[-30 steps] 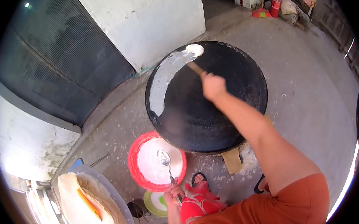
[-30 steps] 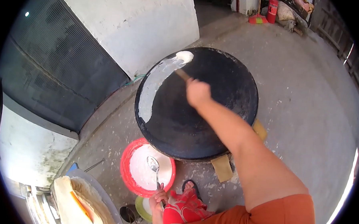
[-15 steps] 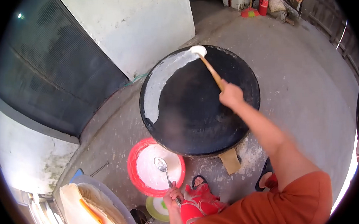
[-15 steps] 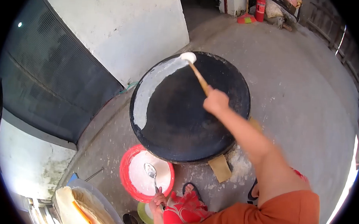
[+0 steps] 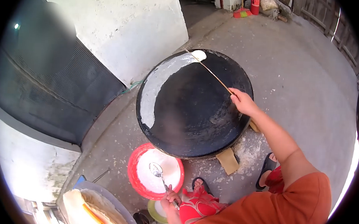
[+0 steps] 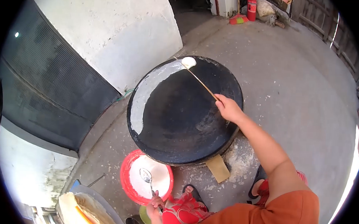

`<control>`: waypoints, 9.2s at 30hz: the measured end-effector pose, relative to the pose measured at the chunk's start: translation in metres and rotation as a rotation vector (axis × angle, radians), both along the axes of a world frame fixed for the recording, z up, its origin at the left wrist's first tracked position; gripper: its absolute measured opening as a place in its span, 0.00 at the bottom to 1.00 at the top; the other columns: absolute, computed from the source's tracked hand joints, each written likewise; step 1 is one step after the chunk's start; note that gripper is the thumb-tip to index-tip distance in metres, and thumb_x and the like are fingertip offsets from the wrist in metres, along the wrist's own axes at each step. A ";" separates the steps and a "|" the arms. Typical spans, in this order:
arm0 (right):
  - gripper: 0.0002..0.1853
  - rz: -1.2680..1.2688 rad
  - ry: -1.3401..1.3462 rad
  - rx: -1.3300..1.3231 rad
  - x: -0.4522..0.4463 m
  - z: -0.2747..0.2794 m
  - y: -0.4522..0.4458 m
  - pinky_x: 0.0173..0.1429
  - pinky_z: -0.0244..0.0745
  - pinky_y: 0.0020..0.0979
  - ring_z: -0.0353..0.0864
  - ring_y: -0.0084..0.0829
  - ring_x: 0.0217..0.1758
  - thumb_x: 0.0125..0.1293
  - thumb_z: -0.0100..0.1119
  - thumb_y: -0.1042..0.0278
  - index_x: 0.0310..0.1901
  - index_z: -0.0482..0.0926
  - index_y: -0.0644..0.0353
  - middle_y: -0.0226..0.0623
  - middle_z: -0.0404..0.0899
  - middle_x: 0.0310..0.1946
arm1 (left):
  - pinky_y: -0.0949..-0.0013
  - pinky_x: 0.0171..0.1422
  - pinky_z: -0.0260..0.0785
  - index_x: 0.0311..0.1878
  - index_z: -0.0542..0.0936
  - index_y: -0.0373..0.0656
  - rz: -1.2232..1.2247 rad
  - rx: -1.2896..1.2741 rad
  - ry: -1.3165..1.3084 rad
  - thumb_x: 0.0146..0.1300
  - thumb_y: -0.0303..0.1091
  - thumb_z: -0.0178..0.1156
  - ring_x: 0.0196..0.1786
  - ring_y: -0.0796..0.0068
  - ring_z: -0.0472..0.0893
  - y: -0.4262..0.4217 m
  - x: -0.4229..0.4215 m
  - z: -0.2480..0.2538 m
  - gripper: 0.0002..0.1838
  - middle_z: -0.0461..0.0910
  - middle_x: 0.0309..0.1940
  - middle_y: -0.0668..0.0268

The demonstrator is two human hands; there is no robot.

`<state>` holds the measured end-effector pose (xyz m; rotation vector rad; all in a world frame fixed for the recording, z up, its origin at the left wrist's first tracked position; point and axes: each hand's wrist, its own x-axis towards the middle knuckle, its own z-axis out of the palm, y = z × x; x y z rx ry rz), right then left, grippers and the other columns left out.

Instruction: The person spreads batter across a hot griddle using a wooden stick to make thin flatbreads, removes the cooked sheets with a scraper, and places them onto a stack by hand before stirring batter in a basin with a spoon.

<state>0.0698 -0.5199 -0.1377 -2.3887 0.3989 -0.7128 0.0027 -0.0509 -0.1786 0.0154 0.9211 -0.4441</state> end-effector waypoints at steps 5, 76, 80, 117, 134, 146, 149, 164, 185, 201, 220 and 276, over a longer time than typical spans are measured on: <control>0.19 -0.091 0.089 0.305 0.040 -0.013 -0.072 0.21 0.64 0.23 0.66 0.19 0.16 0.64 0.40 0.71 0.57 0.67 0.51 0.28 0.74 0.24 | 0.80 0.13 0.56 0.45 0.70 0.28 -0.013 0.070 -0.035 0.63 0.30 0.37 0.14 0.82 0.62 0.005 0.001 0.027 0.16 0.63 0.17 0.69; 0.13 0.364 0.539 0.366 0.021 0.023 0.036 0.47 0.70 0.30 0.78 0.36 0.41 0.59 0.50 0.68 0.45 0.78 0.49 0.40 0.79 0.38 | 0.74 0.20 0.56 0.53 0.66 0.34 -0.096 0.085 -0.398 0.66 0.38 0.37 0.20 0.75 0.63 -0.044 -0.038 0.107 0.19 0.67 0.25 0.60; 0.14 0.256 0.380 0.219 0.023 -0.011 0.080 0.50 0.69 0.30 0.77 0.36 0.45 0.59 0.50 0.66 0.47 0.77 0.48 0.40 0.78 0.41 | 0.75 0.20 0.56 0.53 0.65 0.34 -0.112 0.074 -0.429 0.66 0.38 0.37 0.20 0.75 0.63 -0.043 -0.039 0.105 0.19 0.67 0.25 0.60; 0.22 0.223 0.369 -0.040 -0.119 0.001 0.240 0.31 0.71 0.43 0.77 0.47 0.30 0.58 0.43 0.70 0.56 0.59 0.63 0.47 0.77 0.28 | 0.78 0.16 0.54 0.49 0.67 0.32 -0.138 0.173 -0.464 0.66 0.36 0.37 0.18 0.80 0.61 -0.011 -0.037 0.104 0.18 0.66 0.23 0.65; 0.32 0.244 0.427 -0.052 -0.078 -0.010 0.334 0.28 0.73 0.41 0.79 0.43 0.26 0.58 0.40 0.72 0.64 0.44 0.66 0.48 0.77 0.29 | 0.77 0.18 0.54 0.50 0.67 0.32 -0.136 0.247 -0.527 0.66 0.36 0.36 0.18 0.78 0.61 0.003 -0.043 0.105 0.18 0.66 0.24 0.64; 0.35 0.210 0.415 0.017 -0.100 -0.010 0.339 0.31 0.73 0.43 0.78 0.47 0.27 0.54 0.43 0.72 0.64 0.43 0.67 0.52 0.77 0.31 | 0.77 0.18 0.56 0.49 0.67 0.33 -0.123 0.187 -0.560 0.66 0.36 0.35 0.18 0.78 0.62 0.008 -0.044 0.103 0.18 0.66 0.24 0.64; 0.35 0.156 0.431 -0.059 -0.066 -0.036 0.330 0.31 0.73 0.43 0.78 0.47 0.28 0.55 0.42 0.72 0.64 0.44 0.65 0.52 0.77 0.30 | 0.77 0.18 0.56 0.49 0.67 0.32 -0.123 0.201 -0.566 0.66 0.36 0.35 0.18 0.78 0.61 0.006 -0.047 0.105 0.18 0.65 0.25 0.64; 0.39 -0.016 0.526 0.032 -0.137 -0.027 0.298 0.32 0.71 0.44 0.77 0.49 0.29 0.52 0.42 0.76 0.66 0.38 0.59 0.53 0.76 0.29 | 0.79 0.18 0.56 0.48 0.67 0.32 -0.159 0.226 -0.569 0.66 0.36 0.36 0.18 0.80 0.62 0.000 -0.050 0.110 0.18 0.66 0.24 0.65; 0.29 -0.057 0.540 -0.159 -0.181 -0.039 0.179 0.33 0.72 0.37 0.78 0.41 0.30 0.58 0.43 0.73 0.64 0.56 0.44 0.44 0.77 0.30 | 0.77 0.21 0.54 0.47 0.67 0.35 -0.213 0.209 -0.577 0.66 0.36 0.32 0.21 0.78 0.61 -0.017 -0.050 0.103 0.17 0.66 0.26 0.64; 0.26 -0.207 0.360 0.138 -0.182 -0.007 0.108 0.31 0.71 0.38 0.76 0.39 0.26 0.50 0.51 0.68 0.54 0.71 0.39 0.35 0.74 0.23 | 0.79 0.20 0.56 0.47 0.67 0.33 -0.215 0.266 -0.567 0.66 0.35 0.34 0.20 0.79 0.61 -0.048 -0.048 0.107 0.16 0.65 0.26 0.64; 0.27 0.086 0.147 -0.360 -0.225 -0.054 -0.037 0.26 0.70 0.36 0.76 0.34 0.24 0.45 0.54 0.70 0.52 0.73 0.40 0.34 0.74 0.23 | 0.80 0.17 0.56 0.47 0.68 0.29 -0.179 0.361 -0.436 0.66 0.35 0.38 0.17 0.82 0.63 -0.080 -0.048 0.107 0.18 0.68 0.23 0.66; 0.16 -0.039 0.220 0.331 0.038 -0.007 -0.142 0.42 0.70 0.33 0.78 0.37 0.35 0.60 0.43 0.70 0.48 0.75 0.54 0.45 0.78 0.35 | 0.77 0.17 0.56 0.48 0.70 0.29 -0.075 0.309 -0.271 0.65 0.34 0.37 0.16 0.78 0.63 -0.108 -0.011 0.110 0.18 0.69 0.21 0.61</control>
